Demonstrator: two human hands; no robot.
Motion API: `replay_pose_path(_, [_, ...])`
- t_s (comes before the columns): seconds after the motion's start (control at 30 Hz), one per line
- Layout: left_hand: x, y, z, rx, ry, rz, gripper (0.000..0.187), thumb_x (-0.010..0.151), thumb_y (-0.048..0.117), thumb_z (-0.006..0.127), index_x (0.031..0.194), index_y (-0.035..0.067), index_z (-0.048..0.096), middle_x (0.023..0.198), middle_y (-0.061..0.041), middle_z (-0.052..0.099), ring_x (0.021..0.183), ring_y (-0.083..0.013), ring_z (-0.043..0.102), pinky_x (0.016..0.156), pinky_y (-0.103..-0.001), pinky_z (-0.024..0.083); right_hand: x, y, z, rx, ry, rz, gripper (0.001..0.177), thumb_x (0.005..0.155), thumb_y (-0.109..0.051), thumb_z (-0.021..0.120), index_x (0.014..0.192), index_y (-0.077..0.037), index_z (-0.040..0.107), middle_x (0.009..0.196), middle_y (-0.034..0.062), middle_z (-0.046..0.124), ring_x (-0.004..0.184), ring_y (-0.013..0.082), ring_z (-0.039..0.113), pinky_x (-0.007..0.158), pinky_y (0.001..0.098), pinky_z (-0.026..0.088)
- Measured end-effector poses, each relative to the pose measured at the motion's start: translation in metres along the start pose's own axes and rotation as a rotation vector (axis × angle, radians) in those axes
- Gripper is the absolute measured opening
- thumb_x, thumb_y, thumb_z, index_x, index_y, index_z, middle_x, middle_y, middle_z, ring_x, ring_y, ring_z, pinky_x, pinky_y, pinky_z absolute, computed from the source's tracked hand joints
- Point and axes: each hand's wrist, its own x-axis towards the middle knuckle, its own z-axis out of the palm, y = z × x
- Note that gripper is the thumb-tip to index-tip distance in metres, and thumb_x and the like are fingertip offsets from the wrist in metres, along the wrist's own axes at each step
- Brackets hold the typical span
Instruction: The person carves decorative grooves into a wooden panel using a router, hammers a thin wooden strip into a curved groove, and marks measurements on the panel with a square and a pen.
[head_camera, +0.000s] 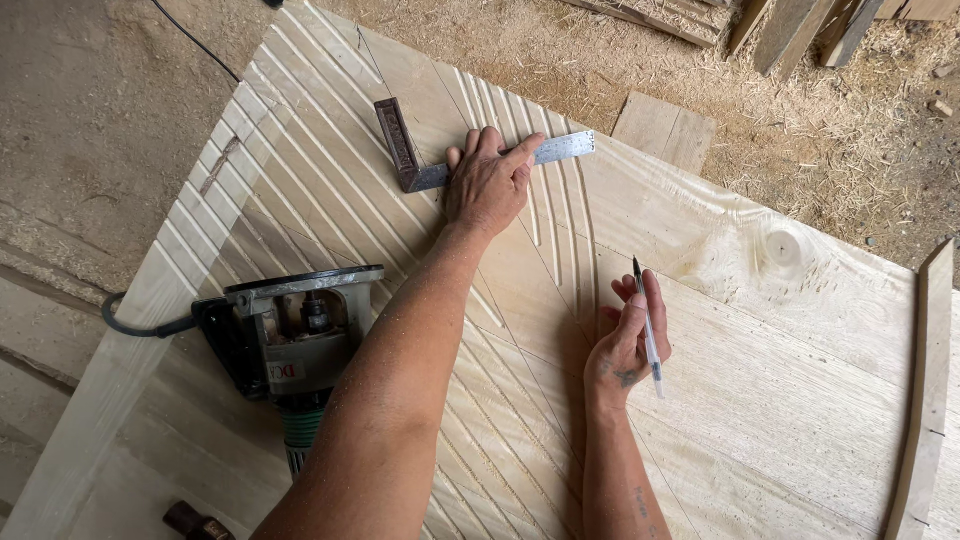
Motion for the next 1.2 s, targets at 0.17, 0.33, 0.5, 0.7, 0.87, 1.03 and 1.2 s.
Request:
replay_pose_path(0.17, [0.001, -0.001, 0.0, 0.0, 0.045, -0.017, 0.034, 0.101, 0.036, 0.06, 0.134, 0.037, 0.069, 0.1, -0.001, 0.052, 0.104, -0.0205, 0.048, 0.092, -0.041, 0.036, 0.0, 0.0, 0.0, 0.006, -0.01, 0.019, 0.047, 0.11, -0.029, 0.051, 0.141, 0.004, 0.059, 0.118, 0.0156, 0.074, 0.11, 0.0211, 0.072, 0.076, 0.0291, 0.058])
replay_pose_path(0.33, [0.0, 0.001, -0.002, -0.027, 0.025, -0.059, 0.031, 0.099, 0.042, 0.06, 0.128, 0.036, 0.071, 0.097, -0.001, 0.051, 0.103, -0.0201, 0.047, 0.092, -0.041, 0.035, 0.001, -0.001, -0.001, 0.007, -0.019, 0.031, 0.046, 0.109, -0.029, 0.051, 0.14, 0.004, 0.06, 0.117, 0.016, 0.074, 0.11, 0.0216, 0.073, 0.076, 0.0292, 0.058])
replay_pose_path(0.5, [0.001, 0.001, -0.003, -0.031, 0.032, -0.061, 0.031, 0.099, 0.042, 0.061, 0.127, 0.035, 0.072, 0.097, -0.001, 0.051, 0.103, -0.0198, 0.047, 0.093, -0.043, 0.035, 0.002, -0.002, 0.001, -0.016, -0.017, 0.013, 0.046, 0.11, -0.028, 0.05, 0.14, 0.004, 0.059, 0.118, 0.0157, 0.073, 0.109, 0.0216, 0.073, 0.076, 0.0296, 0.059])
replay_pose_path(0.7, [0.001, 0.002, -0.005, -0.012, 0.034, -0.045, 0.031, 0.099, 0.041, 0.061, 0.127, 0.035, 0.072, 0.097, -0.002, 0.052, 0.104, -0.0209, 0.047, 0.092, -0.043, 0.035, 0.004, 0.003, -0.003, -0.031, -0.005, -0.062, 0.042, 0.112, -0.025, 0.051, 0.14, 0.006, 0.059, 0.123, 0.0171, 0.07, 0.116, 0.0224, 0.071, 0.093, 0.0328, 0.058])
replay_pose_path(0.87, [0.002, 0.002, -0.004, 0.013, 0.022, -0.029, 0.033, 0.099, 0.039, 0.061, 0.13, 0.034, 0.071, 0.1, -0.003, 0.052, 0.104, -0.022, 0.046, 0.091, -0.042, 0.035, 0.01, 0.009, -0.01, -0.051, 0.0, -0.087, 0.039, 0.112, -0.02, 0.052, 0.138, 0.008, 0.061, 0.121, 0.0168, 0.071, 0.115, 0.0218, 0.069, 0.099, 0.0337, 0.056])
replay_pose_path(1.03, [-0.002, 0.006, -0.003, 0.01, -0.034, -0.048, 0.035, 0.095, 0.038, 0.061, 0.13, 0.035, 0.07, 0.101, -0.003, 0.053, 0.106, -0.0221, 0.046, 0.092, -0.044, 0.034, 0.057, 0.016, 0.012, 0.03, -0.12, -0.153, 0.034, 0.112, -0.015, 0.055, 0.137, 0.006, 0.061, 0.122, 0.0143, 0.072, 0.116, 0.0198, 0.071, 0.103, 0.0336, 0.057])
replay_pose_path(1.2, [0.003, 0.005, -0.009, 0.014, -0.04, -0.063, 0.033, 0.1, 0.04, 0.057, 0.129, 0.036, 0.071, 0.103, -0.006, 0.053, 0.109, -0.0229, 0.047, 0.094, -0.046, 0.035, 0.121, 0.008, 0.048, -0.294, -0.447, -0.353, 0.03, 0.112, -0.012, 0.056, 0.135, 0.005, 0.065, 0.116, 0.0159, 0.069, 0.101, 0.0194, 0.067, 0.089, 0.031, 0.054])
